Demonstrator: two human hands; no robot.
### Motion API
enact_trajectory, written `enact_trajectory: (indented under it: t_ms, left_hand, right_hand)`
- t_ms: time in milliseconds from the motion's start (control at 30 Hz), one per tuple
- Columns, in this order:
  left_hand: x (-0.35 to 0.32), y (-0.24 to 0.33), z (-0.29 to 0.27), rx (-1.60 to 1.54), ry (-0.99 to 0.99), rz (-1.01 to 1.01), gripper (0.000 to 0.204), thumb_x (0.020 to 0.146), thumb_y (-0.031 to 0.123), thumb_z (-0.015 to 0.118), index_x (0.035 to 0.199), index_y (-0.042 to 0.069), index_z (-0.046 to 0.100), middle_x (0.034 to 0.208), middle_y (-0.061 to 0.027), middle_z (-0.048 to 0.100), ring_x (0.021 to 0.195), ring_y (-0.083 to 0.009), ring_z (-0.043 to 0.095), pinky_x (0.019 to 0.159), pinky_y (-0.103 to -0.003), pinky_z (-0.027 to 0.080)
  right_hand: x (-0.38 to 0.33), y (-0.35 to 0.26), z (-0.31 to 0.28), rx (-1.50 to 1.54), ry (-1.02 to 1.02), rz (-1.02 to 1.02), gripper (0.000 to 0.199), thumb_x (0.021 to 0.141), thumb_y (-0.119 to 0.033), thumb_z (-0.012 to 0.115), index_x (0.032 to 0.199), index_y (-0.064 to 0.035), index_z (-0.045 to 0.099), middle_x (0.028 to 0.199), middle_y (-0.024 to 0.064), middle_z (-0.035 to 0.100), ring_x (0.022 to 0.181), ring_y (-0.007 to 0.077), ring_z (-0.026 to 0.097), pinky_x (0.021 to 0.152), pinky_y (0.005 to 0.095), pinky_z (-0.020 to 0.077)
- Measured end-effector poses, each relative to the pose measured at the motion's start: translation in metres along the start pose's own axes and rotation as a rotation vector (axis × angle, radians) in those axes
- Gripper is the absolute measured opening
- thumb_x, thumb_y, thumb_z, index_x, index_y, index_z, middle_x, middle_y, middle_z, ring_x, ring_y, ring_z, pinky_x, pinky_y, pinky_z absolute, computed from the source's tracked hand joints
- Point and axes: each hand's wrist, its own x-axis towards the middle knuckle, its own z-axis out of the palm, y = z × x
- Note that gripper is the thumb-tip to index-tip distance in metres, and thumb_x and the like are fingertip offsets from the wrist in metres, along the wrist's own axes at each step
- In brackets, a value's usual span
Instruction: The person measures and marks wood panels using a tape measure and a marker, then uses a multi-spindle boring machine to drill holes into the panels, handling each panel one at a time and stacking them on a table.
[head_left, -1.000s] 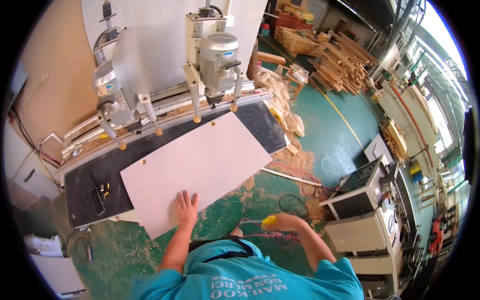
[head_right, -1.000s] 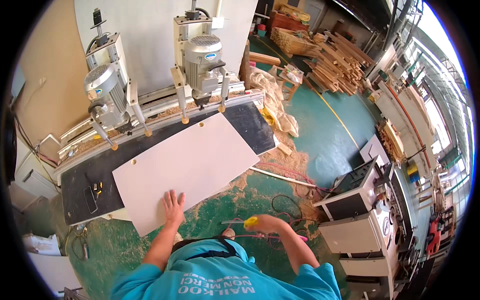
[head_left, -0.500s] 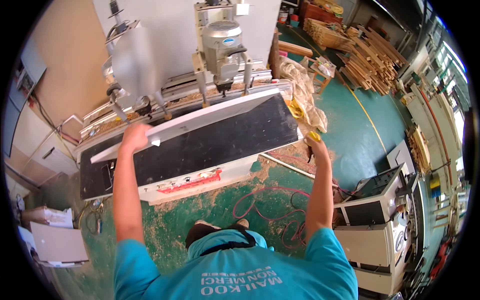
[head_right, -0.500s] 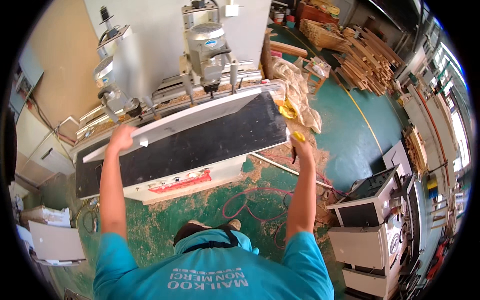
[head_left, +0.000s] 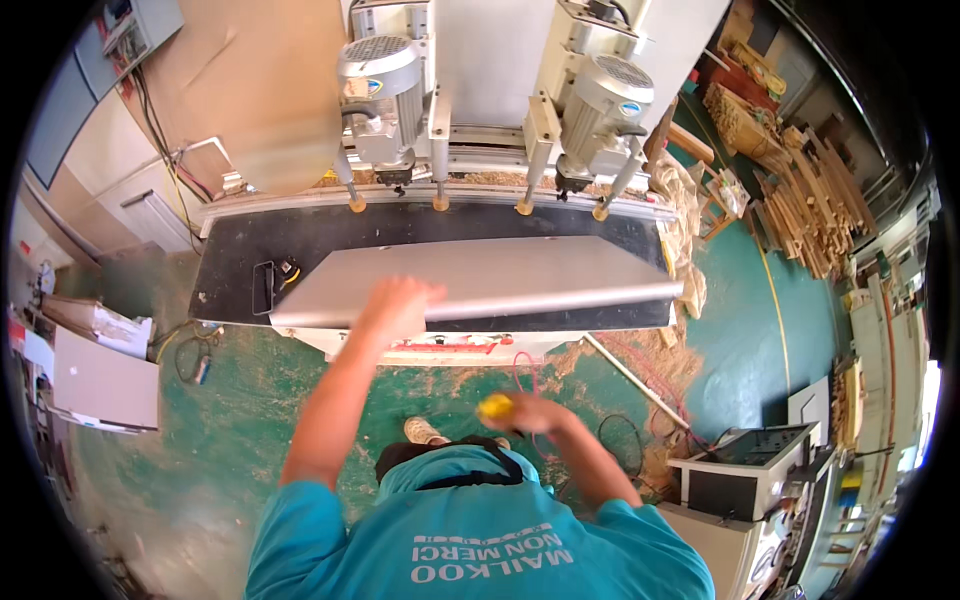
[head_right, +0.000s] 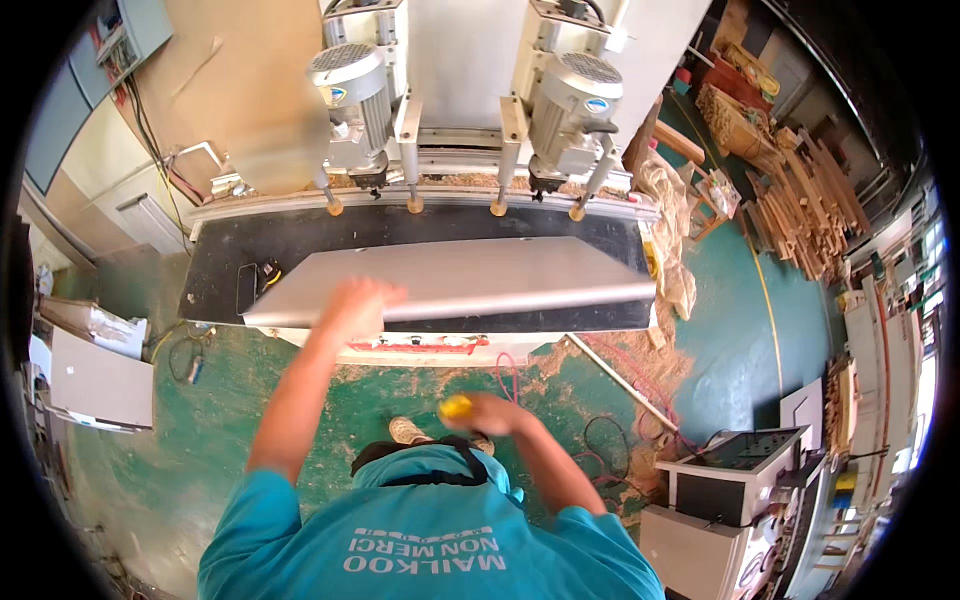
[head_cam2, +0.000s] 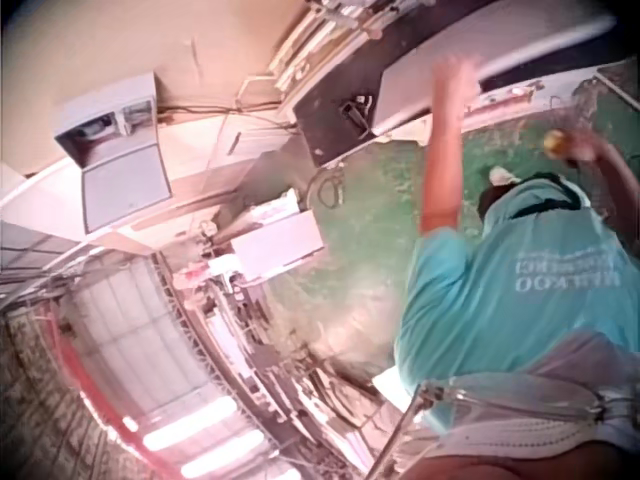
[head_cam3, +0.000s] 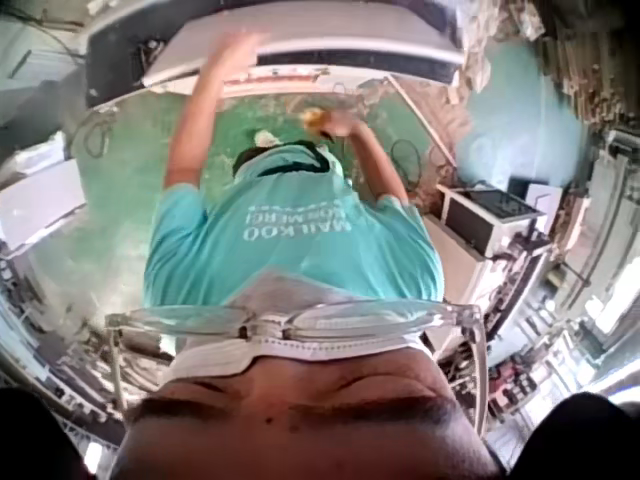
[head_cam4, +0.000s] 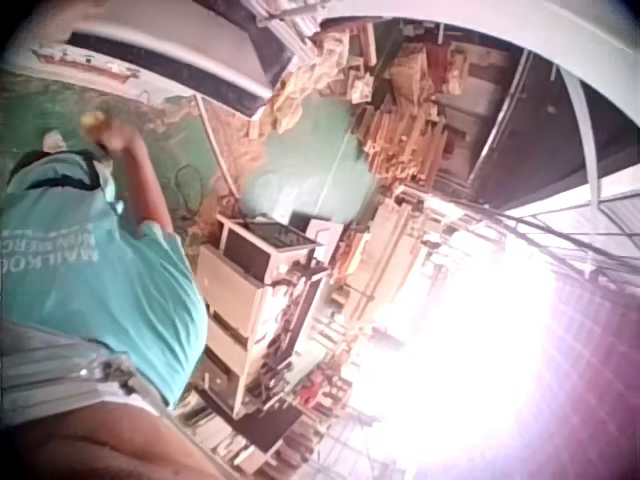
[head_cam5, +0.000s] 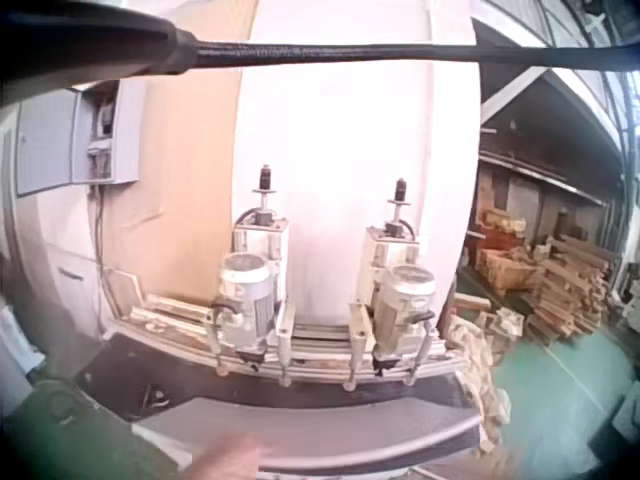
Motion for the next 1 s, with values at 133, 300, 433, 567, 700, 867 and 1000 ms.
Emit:
enact_trajectory:
  t_ms: [133, 300, 433, 567, 700, 867, 1000]
  left_hand:
    - [-0.049, 0.002, 0.183, 0.091, 0.295, 0.21, 0.062, 0.082, 0.009, 0.061, 0.141, 0.026, 0.049, 0.141, -0.0017, 0.052, 0.129, -0.0346, 0.048, 0.101, -0.047, 0.042]
    - [-0.04, 0.013, 0.293, 0.068, 0.495, 0.098, 0.048, 0.088, 0.019, 0.054, 0.134, 0.031, 0.055, 0.139, -0.0007, 0.052, 0.137, -0.0316, 0.04, 0.108, -0.056, 0.035]
    - [-0.039, 0.03, 0.269, 0.1, 0.31, -0.083, 0.052, 0.085, 0.019, 0.057, 0.136, 0.028, 0.053, 0.145, -0.0058, 0.046, 0.139, -0.0335, 0.037, 0.116, -0.059, 0.021]
    - [-0.056, 0.024, 0.245, -0.118, 0.265, -0.541, 0.074, 0.076, 0.03, 0.071, 0.143, 0.014, 0.045, 0.152, -0.0119, 0.039, 0.141, -0.034, 0.035, 0.115, -0.062, 0.017]
    - [-0.111, -0.012, 0.309, -0.067, 0.524, -1.347, 0.081, 0.085, 0.042, 0.07, 0.15, 0.011, 0.032, 0.155, -0.0131, 0.033, 0.141, -0.0392, 0.032, 0.116, -0.057, 0.02]
    - [-0.088, -0.011, 0.346, -1.144, 0.95, -1.729, 0.075, 0.092, 0.035, 0.062, 0.149, 0.005, 0.023, 0.148, -0.0208, 0.035, 0.127, -0.0402, 0.045, 0.095, -0.054, 0.045]
    - [0.002, 0.042, 0.337, -1.295, 1.435, -1.642, 0.069, 0.096, 0.032, 0.053, 0.152, 0.016, 0.014, 0.142, -0.0177, 0.04, 0.118, -0.0373, 0.05, 0.091, -0.055, 0.049]
  right_hand:
    - [-0.117, 0.073, -0.084, 0.073, 0.484, 0.323, 0.029, 0.088, -0.032, 0.07, 0.107, -0.0094, 0.069, 0.077, 0.0025, 0.067, 0.061, 0.0139, 0.059, 0.06, 0.0324, 0.0495]
    - [-0.157, 0.089, -0.114, -0.577, 0.799, 0.769, 0.035, 0.089, -0.041, 0.063, 0.102, -0.0088, 0.07, 0.088, 0.0129, 0.072, 0.074, 0.03, 0.067, 0.069, 0.0415, 0.0524]
    - [-0.082, -0.02, -0.045, -0.234, 0.186, 0.55, 0.048, 0.087, -0.05, 0.063, 0.119, -0.0153, 0.063, 0.101, 0.0128, 0.071, 0.091, 0.0264, 0.067, 0.077, 0.0407, 0.0523]
    - [-0.062, 0.107, -0.109, -0.366, 0.413, 0.518, 0.046, 0.087, -0.049, 0.064, 0.113, -0.0115, 0.064, 0.097, 0.0132, 0.07, 0.09, 0.0261, 0.067, 0.076, 0.04, 0.0521]
    - [-0.087, 0.213, -0.284, -0.396, 1.038, 0.994, 0.052, 0.089, -0.045, 0.057, 0.129, -0.0139, 0.05, 0.11, 0.0192, 0.069, 0.101, 0.0403, 0.065, 0.081, 0.0491, 0.0515]
    - [-0.03, 0.288, -0.405, -0.567, 1.144, 0.868, 0.064, 0.085, -0.033, 0.063, 0.142, -0.0166, 0.04, 0.134, 0.0229, 0.053, 0.111, 0.0403, 0.06, 0.09, 0.0492, 0.0488]
    - [0.081, 0.248, -0.412, -1.112, 0.983, 0.403, 0.069, 0.083, -0.029, 0.064, 0.146, -0.0156, 0.038, 0.137, 0.0181, 0.049, 0.125, 0.0355, 0.049, 0.104, 0.0474, 0.0397]
